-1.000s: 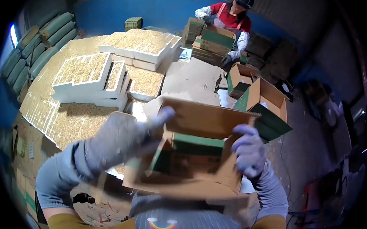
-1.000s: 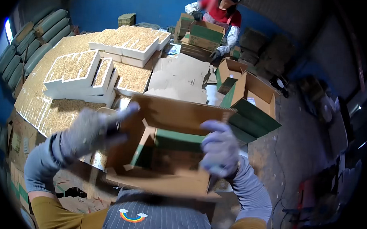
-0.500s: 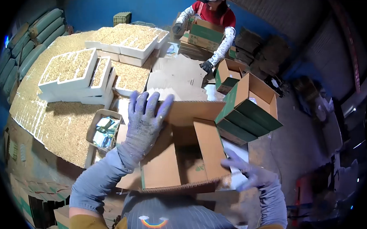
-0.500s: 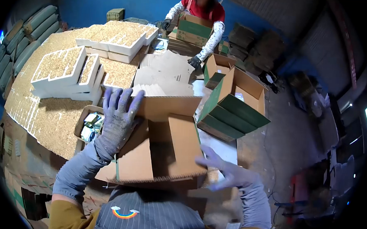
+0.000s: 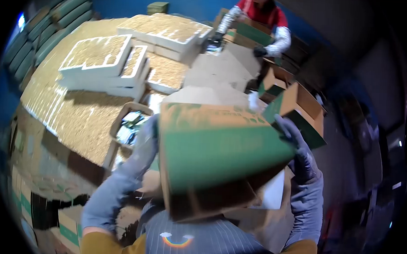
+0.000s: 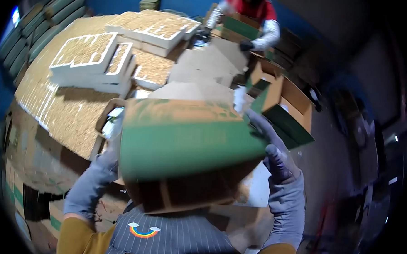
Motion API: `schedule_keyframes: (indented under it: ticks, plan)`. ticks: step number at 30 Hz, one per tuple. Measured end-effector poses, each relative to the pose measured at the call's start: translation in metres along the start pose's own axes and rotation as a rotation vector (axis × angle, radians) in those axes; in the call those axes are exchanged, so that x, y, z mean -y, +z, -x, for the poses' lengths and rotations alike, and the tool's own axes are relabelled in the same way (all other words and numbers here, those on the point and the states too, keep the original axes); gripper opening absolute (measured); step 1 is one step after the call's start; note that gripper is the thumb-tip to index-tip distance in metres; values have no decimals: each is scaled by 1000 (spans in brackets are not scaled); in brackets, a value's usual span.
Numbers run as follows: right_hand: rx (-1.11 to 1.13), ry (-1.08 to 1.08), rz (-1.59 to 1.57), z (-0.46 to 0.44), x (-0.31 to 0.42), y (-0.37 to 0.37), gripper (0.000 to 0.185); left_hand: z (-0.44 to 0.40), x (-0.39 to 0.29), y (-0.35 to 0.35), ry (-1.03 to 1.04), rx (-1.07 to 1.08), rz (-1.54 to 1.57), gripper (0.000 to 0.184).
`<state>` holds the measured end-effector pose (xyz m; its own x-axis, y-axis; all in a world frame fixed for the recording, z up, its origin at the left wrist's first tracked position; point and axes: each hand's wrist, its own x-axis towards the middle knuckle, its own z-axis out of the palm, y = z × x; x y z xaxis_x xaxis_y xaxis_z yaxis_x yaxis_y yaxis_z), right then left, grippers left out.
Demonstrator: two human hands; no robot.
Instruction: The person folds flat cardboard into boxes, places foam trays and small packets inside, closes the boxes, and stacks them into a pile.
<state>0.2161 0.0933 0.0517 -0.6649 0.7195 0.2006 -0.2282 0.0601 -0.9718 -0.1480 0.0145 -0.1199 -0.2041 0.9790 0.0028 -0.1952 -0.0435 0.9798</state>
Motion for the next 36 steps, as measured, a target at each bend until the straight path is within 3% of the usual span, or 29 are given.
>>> schedule_keyframes:
  ticks: [1, 2, 3, 4, 5, 6, 7, 8, 9, 10, 11, 12, 13, 14, 16, 17, 19, 20, 22, 23, 25, 27, 29, 30, 31, 36]
  plan:
    - [-127, 186, 204, -8, -3, 3, 55, -16, 45, -14, -90, -86, 101, 35]
    - [-250, 366, 414, -13, -9, 4, 45, -8, 47, -13, 150, -129, -407, 38]
    - [-218, 305, 566, -9, -65, -28, 31, 0, 49, -10, 361, -160, -928, 42]
    - [-150, 226, 776, 0, -98, -38, 32, 19, 53, -15, 317, 86, -1721, 50]
    - [-217, 300, 526, -4, -105, -40, 31, 33, 15, -1, -53, -114, -1101, 54]
    - [-278, 392, 277, -11, -106, -36, 31, 49, -1, -17, 214, -249, -1161, 56]
    - [-113, 305, 627, -12, -84, -19, 31, 65, -9, -31, 479, -363, -1220, 59]
    - [-135, 364, 612, -12, -83, -11, 33, 79, -7, -61, 424, -528, -1121, 60]
    - [-304, 424, 434, -6, -93, -13, 34, 94, 3, -96, 273, -719, -967, 58]
    - [-254, 277, 570, -5, -96, -10, 31, 105, 21, -132, 233, -1028, -1084, 63]
    - [-176, 264, 727, -7, -93, -9, 32, 109, 65, -180, 335, -1314, -892, 66]
    - [-198, 250, 691, -3, -101, -14, 32, 122, 81, -216, -64, -1474, -940, 64]
    - [-226, 236, 652, -1, -110, -21, 32, 128, 155, -265, -492, -1435, -1232, 55]
    - [-219, 237, 649, -3, -110, -22, 32, 124, 152, -268, -497, -1441, -1233, 55]
    - [-80, 200, 938, -5, -103, -23, 30, 107, 141, -258, -160, -1227, -401, 61]
    - [-81, 202, 940, -5, -105, -24, 30, 111, 232, -298, -211, -1039, -1197, 70]
    - [-344, 383, 430, -2, -110, -25, 27, 86, 113, -235, 97, -1434, -78, 79]
    - [-349, 382, 437, -3, -111, -21, 27, 83, 97, -236, 95, -1429, -71, 79]
    - [-289, 277, 603, -5, -108, -10, 29, 88, 85, -238, -96, -1420, 231, 86]
    - [-291, 278, 608, -6, -103, -8, 29, 95, 92, -245, -99, -1418, 236, 86]
    - [-227, 362, 539, -12, -96, -5, 40, 105, 105, -270, 203, -1160, 226, 89]
    - [-236, 302, 630, -9, -102, -6, 37, 128, 72, -274, 219, -1121, 334, 89]
    - [-238, 245, 717, -5, -104, -14, 35, 168, 31, -267, 169, -1061, 261, 69]
    - [-267, 270, 670, -2, -106, -19, 34, 193, 57, -297, 230, -1057, 195, 59]
    - [-298, 297, 623, 2, -107, -22, 34, 211, 20, -277, 127, -1004, 442, 58]
    - [-404, 366, 429, 3, -105, -19, 36, 221, -86, -215, -5, -833, 616, 52]
